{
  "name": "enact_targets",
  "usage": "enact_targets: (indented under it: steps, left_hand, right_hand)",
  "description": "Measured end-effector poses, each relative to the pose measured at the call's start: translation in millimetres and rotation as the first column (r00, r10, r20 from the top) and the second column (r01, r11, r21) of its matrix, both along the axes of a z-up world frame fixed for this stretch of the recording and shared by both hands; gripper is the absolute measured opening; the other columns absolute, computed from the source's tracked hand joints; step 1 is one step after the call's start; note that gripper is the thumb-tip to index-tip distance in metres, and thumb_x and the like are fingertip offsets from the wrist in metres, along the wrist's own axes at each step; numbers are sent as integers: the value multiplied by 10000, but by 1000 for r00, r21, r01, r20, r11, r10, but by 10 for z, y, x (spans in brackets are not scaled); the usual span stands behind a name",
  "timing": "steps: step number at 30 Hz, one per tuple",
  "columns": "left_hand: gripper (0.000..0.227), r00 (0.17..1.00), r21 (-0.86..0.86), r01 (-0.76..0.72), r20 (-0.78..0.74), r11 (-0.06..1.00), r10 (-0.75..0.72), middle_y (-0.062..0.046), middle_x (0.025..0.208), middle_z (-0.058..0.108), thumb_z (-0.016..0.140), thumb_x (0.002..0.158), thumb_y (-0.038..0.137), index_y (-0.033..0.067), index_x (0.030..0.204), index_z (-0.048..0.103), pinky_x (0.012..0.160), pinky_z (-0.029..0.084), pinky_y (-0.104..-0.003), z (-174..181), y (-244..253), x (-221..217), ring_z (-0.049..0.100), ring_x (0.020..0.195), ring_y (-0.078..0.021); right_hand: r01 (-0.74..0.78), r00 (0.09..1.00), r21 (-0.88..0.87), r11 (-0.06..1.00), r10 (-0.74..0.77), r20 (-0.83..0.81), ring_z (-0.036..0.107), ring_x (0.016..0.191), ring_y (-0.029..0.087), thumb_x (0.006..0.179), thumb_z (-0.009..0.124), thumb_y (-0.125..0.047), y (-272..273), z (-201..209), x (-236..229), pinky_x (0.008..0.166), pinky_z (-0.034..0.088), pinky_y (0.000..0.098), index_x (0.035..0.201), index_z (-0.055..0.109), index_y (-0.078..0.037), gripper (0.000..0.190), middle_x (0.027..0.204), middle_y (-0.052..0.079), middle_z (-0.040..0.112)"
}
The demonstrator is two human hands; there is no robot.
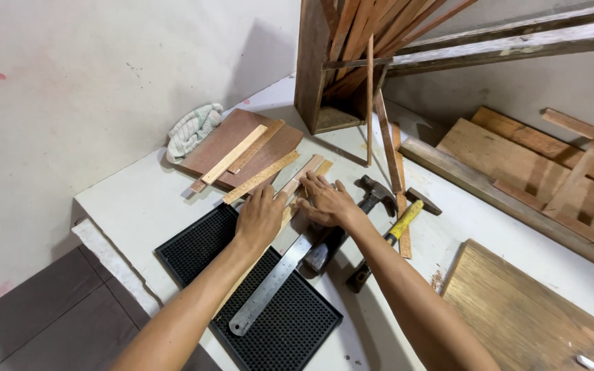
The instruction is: The recorder is measuring, marking, and checking wooden strips on a workbench for a furniture project.
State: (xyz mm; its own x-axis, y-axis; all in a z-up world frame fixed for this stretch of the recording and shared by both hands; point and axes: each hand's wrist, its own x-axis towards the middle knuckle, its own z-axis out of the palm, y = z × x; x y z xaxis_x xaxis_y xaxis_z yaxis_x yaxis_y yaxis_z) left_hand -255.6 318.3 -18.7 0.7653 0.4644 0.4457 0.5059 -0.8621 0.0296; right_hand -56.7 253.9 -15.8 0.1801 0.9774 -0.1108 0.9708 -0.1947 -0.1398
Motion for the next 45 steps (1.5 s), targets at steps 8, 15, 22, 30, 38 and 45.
enact_targets:
  steps: [8, 15, 22, 30, 38, 45]
  left_hand:
    - [200, 983, 38, 151, 102, 988, -154, -155, 951, 688, 740, 871, 231, 34, 899, 760, 877, 502, -447, 268, -232, -72, 639, 922, -272]
    - [257, 964, -20, 248, -95, 969, -249, -118, 891, 731, 703, 960, 319, 71, 917, 757, 870, 490, -425, 568, -907, 245, 660, 799, -226]
    - [283, 952, -232, 228, -150, 946, -266, -174, 899, 729, 669, 986, 313, 36, 961, 721, 815, 546, -447, 797, -1180, 944, 692, 821, -290]
    - [269, 949, -270, 295, 198, 917, -246, -260, 935, 731, 688, 935, 226, -42, 949, 708, 772, 598, -487, 916, -698, 1998, 737, 862, -415]
    - [231, 935, -516, 278, 340, 810, -104, -301, 889, 759, 623, 935, 44, -153, 1056, 625, 641, 575, -464, 54, 277, 3537, 732, 763, -381]
    - [839, 962, -804, 106, 233, 586, 145, -283, 1149, 691, 662, 895, 81, -122, 1555, 185, 974, 572, -477, 242, 282, 3698, 709, 1085, -388]
  right_hand:
    - [-9, 999, 120, 993, 14, -45, 290, 1539, 266, 955, 581, -485, -885, 405, -201, 1275, 149, 554, 1484, 488, -158, 630, 1575, 104, 443]
    - [-24, 999, 349, 937, 12, 36, 384, 1469, 295, 896, 659, -396, -1811, 448, 74, 1240, 228, 523, 1473, 504, -115, 660, 1535, 107, 506]
    - [54, 994, 397, 916, -87, 64, 383, 1449, 293, 895, 673, -401, -2193, 825, 565, 1201, 208, 539, 1502, 448, -98, 715, 1527, 130, 482]
    - [61, 997, 430, 901, -77, 21, 436, 1411, 317, 861, 697, -370, -1674, 921, 1436, 1177, 308, 484, 1490, 461, -82, 731, 1498, 151, 514]
    - [1, 1000, 490, 872, 3, -7, 474, 1375, 365, 941, 661, -312, -874, 517, 2320, 1129, 357, 484, 1463, 472, -39, 619, 1475, 204, 525]
    - [192, 970, 316, 929, -131, -204, 673, 1105, 382, 903, 631, -165, -435, 483, 2279, 992, 513, 453, 1225, 700, -26, 357, 1125, 219, 739]
